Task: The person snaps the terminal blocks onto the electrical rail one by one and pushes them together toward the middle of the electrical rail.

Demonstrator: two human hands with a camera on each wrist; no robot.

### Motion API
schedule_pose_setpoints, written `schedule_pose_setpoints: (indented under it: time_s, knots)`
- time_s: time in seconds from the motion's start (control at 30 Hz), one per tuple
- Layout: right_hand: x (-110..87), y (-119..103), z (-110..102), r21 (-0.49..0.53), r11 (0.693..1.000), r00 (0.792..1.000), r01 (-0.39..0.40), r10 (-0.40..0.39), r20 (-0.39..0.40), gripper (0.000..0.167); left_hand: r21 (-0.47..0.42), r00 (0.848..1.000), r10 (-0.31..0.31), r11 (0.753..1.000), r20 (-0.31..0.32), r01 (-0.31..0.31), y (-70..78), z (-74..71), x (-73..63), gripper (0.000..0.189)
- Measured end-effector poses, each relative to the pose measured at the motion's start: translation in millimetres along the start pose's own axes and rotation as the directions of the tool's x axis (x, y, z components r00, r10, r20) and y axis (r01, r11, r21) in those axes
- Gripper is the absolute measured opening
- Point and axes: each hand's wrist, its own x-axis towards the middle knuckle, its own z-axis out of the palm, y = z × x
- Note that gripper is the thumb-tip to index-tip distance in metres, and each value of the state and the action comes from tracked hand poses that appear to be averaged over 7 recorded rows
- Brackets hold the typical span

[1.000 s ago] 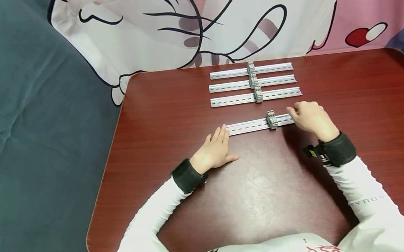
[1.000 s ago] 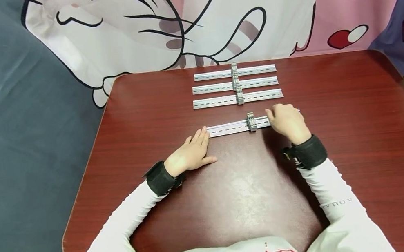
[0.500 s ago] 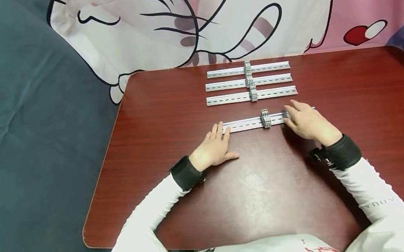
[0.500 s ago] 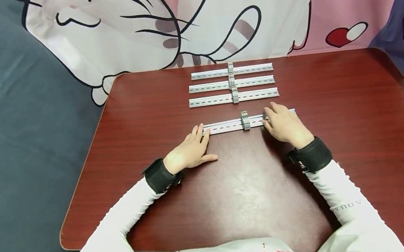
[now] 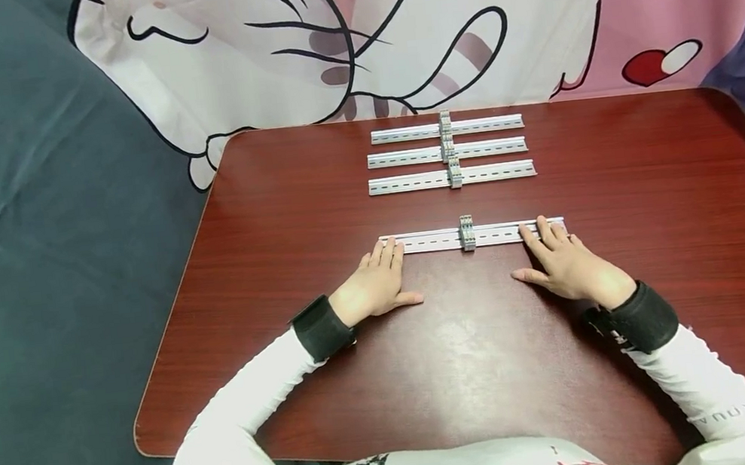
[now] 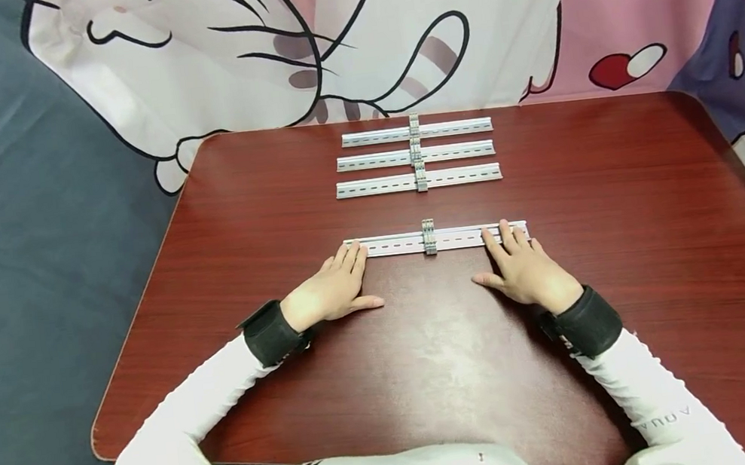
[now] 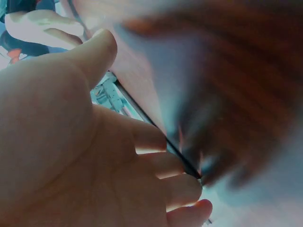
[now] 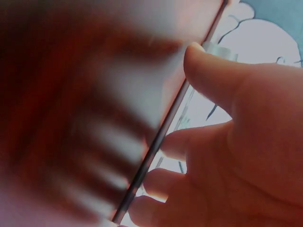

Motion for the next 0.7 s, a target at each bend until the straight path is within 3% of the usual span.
schedule_pose_setpoints:
  time_s: [0.3,0.57,0.7]
  knots:
    - [5.2,-10,4,0.033,0.999,1.000,0.006,-0.006,0.003,0.083,-0.005,1.000,-0.026,1.000,0.008,0.026,-4.8,1.4,1.1,0.096]
    - [24.0,-3,-3,0.060,0.998,1.000,0.021,-0.022,0.017,0.085,-0.004,0.998,-0.008,1.000,-0.060,0.008,-14.9,-3.3,16.8,0.091]
    - [33.2,1,-11,0.050,0.999,0.999,0.019,-0.021,0.034,0.084,-0.001,0.998,-0.012,1.000,-0.063,0.012,-18.6,-9.8,26.7,0.090]
